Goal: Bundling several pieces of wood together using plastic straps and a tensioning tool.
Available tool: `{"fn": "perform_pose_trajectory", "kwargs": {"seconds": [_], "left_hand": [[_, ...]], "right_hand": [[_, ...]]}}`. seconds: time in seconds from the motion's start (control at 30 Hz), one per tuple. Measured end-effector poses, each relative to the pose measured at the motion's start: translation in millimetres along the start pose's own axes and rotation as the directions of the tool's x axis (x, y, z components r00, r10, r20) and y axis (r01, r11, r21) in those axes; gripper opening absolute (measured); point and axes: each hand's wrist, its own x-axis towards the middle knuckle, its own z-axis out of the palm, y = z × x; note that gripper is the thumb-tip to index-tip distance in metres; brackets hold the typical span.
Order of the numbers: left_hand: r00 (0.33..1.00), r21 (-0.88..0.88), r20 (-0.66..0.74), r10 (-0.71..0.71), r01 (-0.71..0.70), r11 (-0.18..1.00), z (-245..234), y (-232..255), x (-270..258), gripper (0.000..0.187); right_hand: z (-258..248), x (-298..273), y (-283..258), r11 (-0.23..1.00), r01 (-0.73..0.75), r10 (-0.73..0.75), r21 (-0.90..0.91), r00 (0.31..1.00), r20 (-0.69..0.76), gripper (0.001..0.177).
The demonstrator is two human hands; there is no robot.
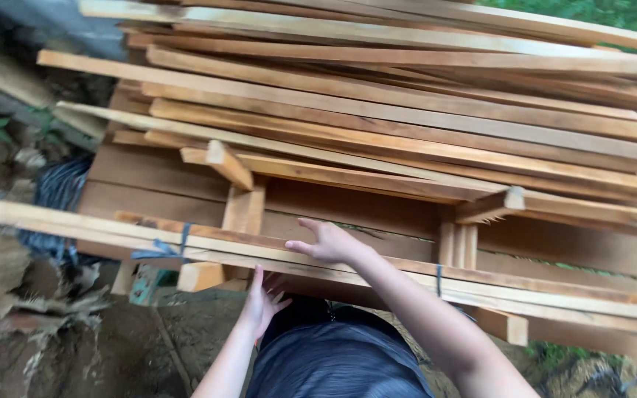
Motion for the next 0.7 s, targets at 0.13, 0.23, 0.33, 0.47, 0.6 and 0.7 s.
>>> {"fn": "perform_pose_trajectory", "kwargs": {"seconds": [0.13, 0.23, 0.33, 0.47, 0.6, 0.7], "left_hand": [[0.999, -0.269, -0.04, 0.038, -0.047, 0.962, 33, 54, -41, 0.102], [0.999, -0.445, -0.053, 0.008, -0.031, 0.895, 14, 62, -10, 0.128], [0.999, -0.53, -0.007, -0.053, 0.041, 0.847, -13, 48, 22, 0.112], [0.992, -0.468, 0.115, -0.052, 0.1, 0.878, -27, 40, 44, 0.103], [0.994, -0.46, 0.104, -0.031, 0.076, 0.884, -28, 41, 46, 0.095], [0.998, -0.484, 0.058, -0.001, 0.03, 0.875, -31, 34, 54, 0.085]], "right_hand": [[14, 58, -23, 0.984, -0.177, 0.151, 0.027, 0.902, 0.403, 0.112], [20, 77, -46, 0.965, -0.263, 0.224, 0.001, 0.823, 0.522, 0.127], [17, 74, -64, 0.953, -0.29, 0.284, -0.087, 0.759, 0.586, 0.13], [4, 65, -86, 0.936, -0.337, 0.328, -0.096, 0.745, 0.58, 0.131], [21, 76, -69, 0.928, -0.353, 0.355, -0.12, 0.736, 0.576, 0.128], [35, 88, -29, 0.928, -0.366, 0.338, -0.068, 0.751, 0.567, 0.114]]}}
